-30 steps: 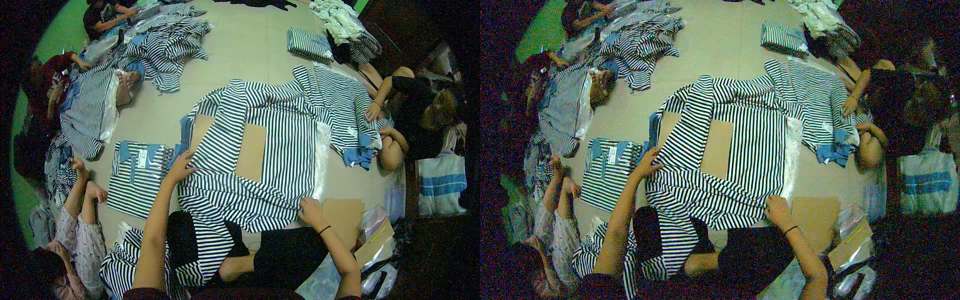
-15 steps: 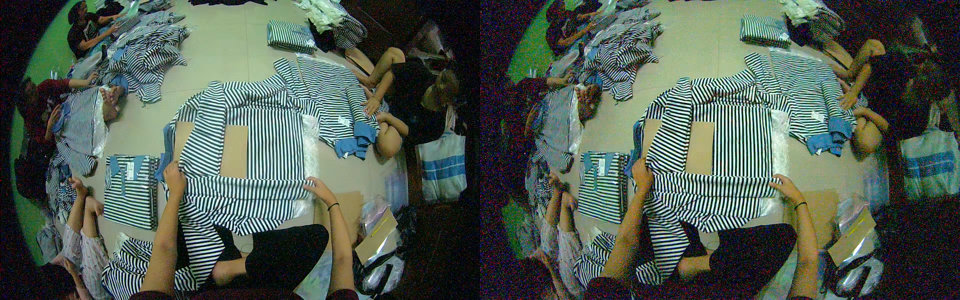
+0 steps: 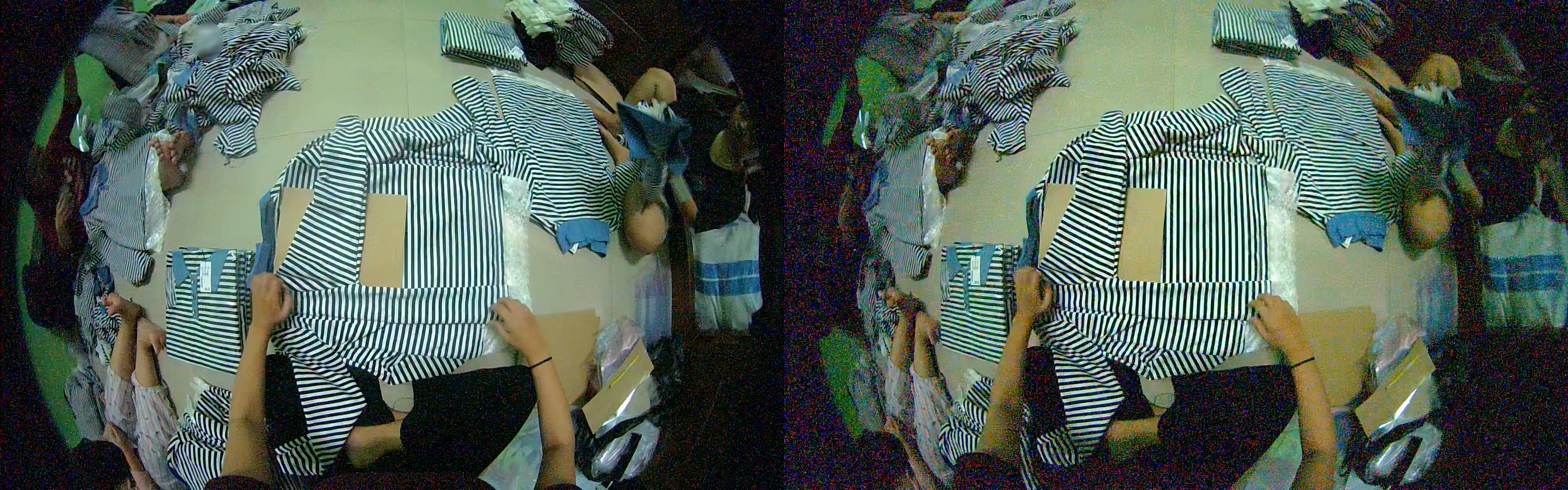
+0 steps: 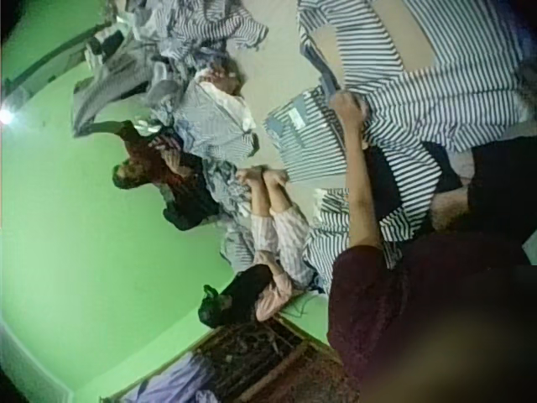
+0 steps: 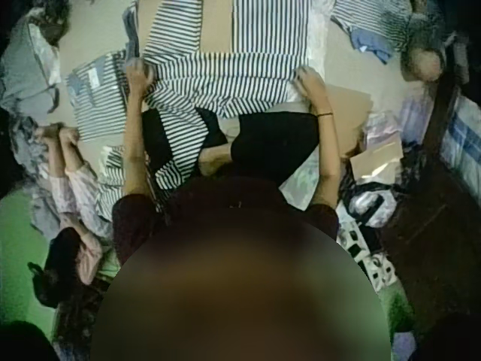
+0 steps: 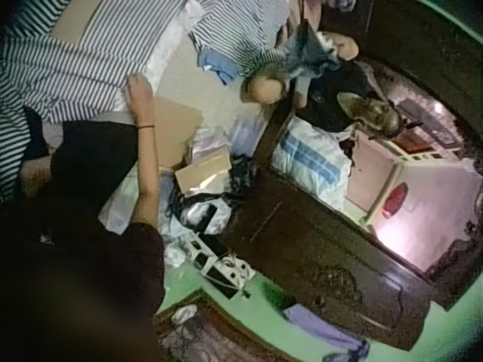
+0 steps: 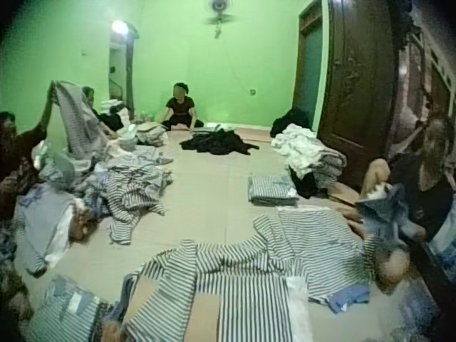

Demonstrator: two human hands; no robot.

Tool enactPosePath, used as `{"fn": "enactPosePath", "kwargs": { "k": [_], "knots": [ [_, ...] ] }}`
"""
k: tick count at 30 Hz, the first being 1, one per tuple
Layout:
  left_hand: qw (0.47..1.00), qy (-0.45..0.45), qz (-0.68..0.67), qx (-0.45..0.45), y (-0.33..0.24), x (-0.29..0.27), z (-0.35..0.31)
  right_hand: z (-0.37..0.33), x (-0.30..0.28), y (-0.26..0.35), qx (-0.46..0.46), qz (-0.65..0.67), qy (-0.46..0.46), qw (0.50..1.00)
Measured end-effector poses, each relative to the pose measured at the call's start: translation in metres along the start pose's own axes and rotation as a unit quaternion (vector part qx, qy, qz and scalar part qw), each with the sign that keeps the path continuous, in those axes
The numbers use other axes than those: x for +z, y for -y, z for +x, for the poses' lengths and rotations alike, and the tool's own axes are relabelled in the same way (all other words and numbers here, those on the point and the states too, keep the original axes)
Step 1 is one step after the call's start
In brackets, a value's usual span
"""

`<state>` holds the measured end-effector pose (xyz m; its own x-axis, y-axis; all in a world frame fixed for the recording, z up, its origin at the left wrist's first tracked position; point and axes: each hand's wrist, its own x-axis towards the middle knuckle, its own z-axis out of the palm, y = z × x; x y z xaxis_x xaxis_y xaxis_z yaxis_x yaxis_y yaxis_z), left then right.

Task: The person folds striped shirts and places them into clear plastic bags. They smooth the fabric, fold sleeves and hems, and insert each folded shirt into a bag before stacking it.

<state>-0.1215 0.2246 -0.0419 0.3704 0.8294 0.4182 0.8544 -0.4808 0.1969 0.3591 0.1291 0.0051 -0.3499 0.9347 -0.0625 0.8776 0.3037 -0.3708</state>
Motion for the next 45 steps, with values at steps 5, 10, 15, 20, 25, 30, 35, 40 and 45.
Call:
{"fn": "enactPosePath", "kwargs": {
  "k": [5,10,15,20,25,30,35,40,45],
  "knots": [
    [0.954,0.244,-0.029,0.174,0.007,-0.026,-0.012,0.01,0.017,-0.004,0.007,-0.067,0.051,0.996],
    [0.971,0.186,0.05,0.144,0.005,-0.016,-0.012,0.013,0.024,-0.004,-0.014,-0.126,0.052,0.991],
    [0.933,0.352,0.07,0.027,-0.002,-0.016,-0.014,0.007,0.014,0.011,-0.019,-0.185,0.025,0.982],
    [0.916,0.393,0.016,0.073,0.004,-0.027,-0.013,-0.013,0.005,0.015,-0.012,-0.204,0.111,0.973],
    [0.913,0.389,-0.119,-0.034,0.006,-0.038,-0.01,0.031,0.0,0.008,0.09,-0.164,0.346,0.919],
    [0.974,0.099,-0.155,-0.131,0.002,-0.02,-0.001,0.207,0.016,0.023,-0.006,0.18,0.038,0.983],
    [0.966,0.091,-0.155,-0.185,0.01,0.006,-0.001,0.366,0.047,0.052,0.144,0.316,-0.199,0.916],
    [0.952,0.067,-0.215,-0.207,0.012,0.009,-0.004,0.417,0.064,0.061,0.242,0.272,-0.167,0.916],
    [0.96,0.101,-0.199,-0.172,0.015,0.002,0.0,0.415,0.029,0.075,0.188,0.401,-0.094,0.891]
  ]
}}
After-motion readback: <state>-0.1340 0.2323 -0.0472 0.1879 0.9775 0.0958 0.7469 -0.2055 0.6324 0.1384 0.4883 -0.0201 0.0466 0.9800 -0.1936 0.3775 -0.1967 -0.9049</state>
